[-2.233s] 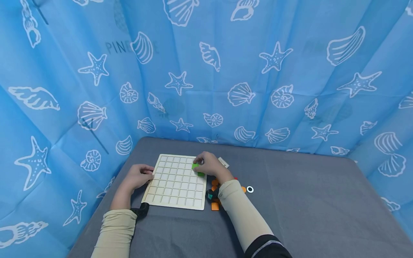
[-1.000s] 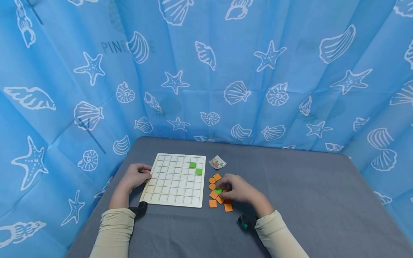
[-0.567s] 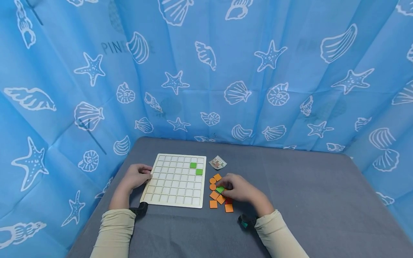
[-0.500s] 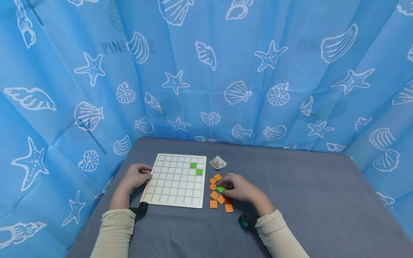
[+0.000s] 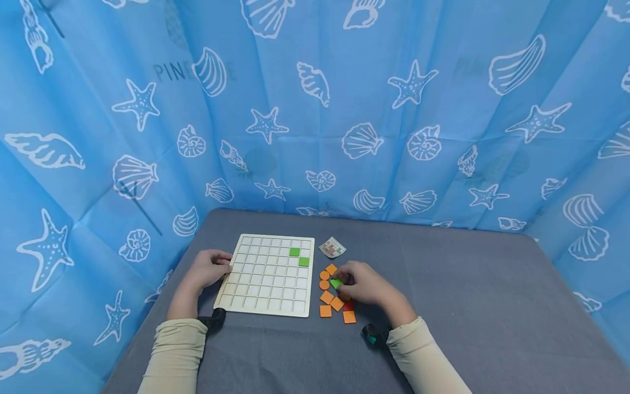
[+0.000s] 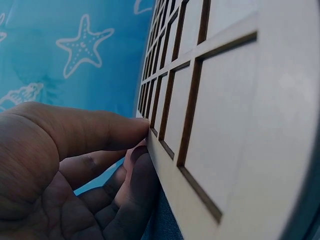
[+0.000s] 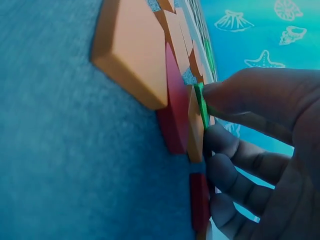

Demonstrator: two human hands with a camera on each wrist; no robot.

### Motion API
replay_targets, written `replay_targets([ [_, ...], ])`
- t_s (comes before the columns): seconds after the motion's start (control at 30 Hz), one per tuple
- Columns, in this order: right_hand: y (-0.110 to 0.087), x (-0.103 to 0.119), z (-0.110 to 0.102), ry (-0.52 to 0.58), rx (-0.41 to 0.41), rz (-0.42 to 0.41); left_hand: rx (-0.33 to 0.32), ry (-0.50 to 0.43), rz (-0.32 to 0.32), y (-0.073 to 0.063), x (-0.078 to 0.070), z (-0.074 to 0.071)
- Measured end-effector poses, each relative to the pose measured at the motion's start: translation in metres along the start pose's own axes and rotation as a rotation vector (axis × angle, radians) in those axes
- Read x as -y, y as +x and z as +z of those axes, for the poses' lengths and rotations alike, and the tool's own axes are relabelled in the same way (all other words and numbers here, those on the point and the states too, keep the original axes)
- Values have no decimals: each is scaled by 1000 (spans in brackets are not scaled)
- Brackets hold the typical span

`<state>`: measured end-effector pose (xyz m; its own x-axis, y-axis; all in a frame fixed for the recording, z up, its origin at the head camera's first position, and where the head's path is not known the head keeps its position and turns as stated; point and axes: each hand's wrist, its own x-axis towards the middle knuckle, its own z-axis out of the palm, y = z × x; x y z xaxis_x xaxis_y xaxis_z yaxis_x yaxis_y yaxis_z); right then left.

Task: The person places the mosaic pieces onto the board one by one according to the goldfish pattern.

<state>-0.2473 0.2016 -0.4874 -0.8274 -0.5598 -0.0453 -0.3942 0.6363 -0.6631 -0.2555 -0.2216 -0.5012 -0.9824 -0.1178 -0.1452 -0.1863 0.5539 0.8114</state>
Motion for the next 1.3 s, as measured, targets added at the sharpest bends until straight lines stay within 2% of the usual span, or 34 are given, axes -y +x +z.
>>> replay_targets([
  [0.33,7,7,4,-25,-1,63,-3,-7,2,-1,1,1],
  [0.53,10,4,5,-17,-19,61,-12,-5,1,-2,-1,0],
  [0.77,9,0,6,-25,-31,4,-12,-2,5,-2,-2,0],
  [1.3,9,4,7,6,-59,15,-9,-6,3,-3,-3,0],
])
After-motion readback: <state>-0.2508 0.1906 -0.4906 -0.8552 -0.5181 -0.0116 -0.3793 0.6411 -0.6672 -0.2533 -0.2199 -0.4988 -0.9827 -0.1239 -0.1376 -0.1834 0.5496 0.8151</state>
